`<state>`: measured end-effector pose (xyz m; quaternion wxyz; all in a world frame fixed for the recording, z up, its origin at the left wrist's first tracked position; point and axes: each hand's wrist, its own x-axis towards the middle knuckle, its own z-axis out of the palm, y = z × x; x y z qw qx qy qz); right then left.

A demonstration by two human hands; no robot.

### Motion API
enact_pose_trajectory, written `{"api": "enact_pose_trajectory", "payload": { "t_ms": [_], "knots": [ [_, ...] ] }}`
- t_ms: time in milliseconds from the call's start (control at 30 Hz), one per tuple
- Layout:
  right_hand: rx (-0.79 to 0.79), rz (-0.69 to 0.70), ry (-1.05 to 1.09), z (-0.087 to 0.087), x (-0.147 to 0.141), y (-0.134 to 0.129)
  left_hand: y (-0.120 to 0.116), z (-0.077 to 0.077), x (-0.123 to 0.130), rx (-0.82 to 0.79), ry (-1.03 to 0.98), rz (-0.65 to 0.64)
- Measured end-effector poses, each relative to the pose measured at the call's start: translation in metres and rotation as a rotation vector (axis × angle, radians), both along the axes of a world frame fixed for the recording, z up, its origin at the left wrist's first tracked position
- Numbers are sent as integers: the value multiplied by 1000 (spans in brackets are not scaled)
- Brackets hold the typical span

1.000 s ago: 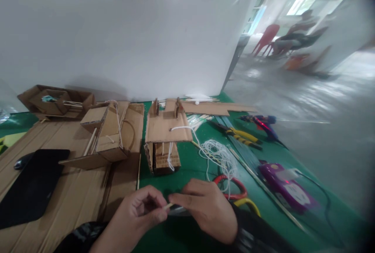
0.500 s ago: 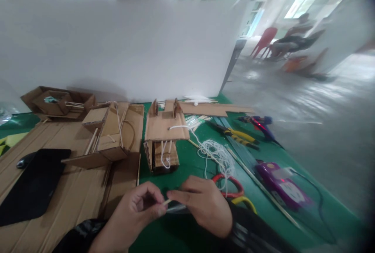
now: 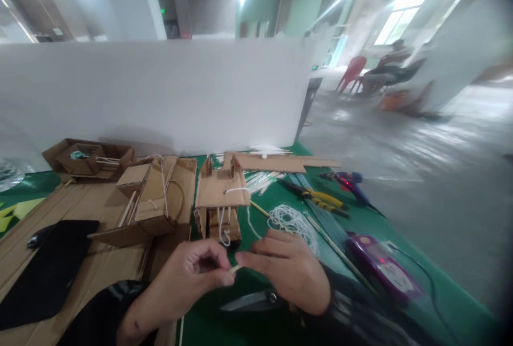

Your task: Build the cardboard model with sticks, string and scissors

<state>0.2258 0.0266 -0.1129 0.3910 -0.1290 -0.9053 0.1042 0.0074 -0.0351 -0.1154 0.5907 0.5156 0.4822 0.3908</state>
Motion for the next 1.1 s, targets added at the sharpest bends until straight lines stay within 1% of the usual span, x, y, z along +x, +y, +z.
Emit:
{"api": "enact_pose_trajectory", "payload": {
  "t_ms": [100, 200, 300, 400, 533, 700, 800, 867, 933, 1100],
  "knots": [
    [9, -5, 17, -7, -1, 8, 7, -6, 2, 50, -33, 16],
    [4, -18, 37, -16, -3, 9, 5, -15, 3, 69, -51, 32],
    [3, 8, 51, -21, -6, 7, -1, -22, 1, 68, 13, 22],
    [-19, 37, 54, -23, -7, 5, -5, -25, -1, 65, 57, 19],
    [-45, 51, 48, -27, -8, 3, -6, -26, -3, 56, 61, -6],
    [-52, 47, 53, -30, -9, 3, -6, -27, -2, 129, 93, 19],
    [-62, 30, 20, -31, -9, 3, -5, -24, -4, 205, 205, 8],
    [-71, 25, -11, -33, -9, 4, -4, -21, -6, 299, 329, -26],
    [-82, 28, -40, -34, -10, 3, -3, -18, -9, 365, 409, -59],
    [-118, 25, -102, -34, -11, 0, -2, -18, -11, 344, 452, -93]
  ]
}}
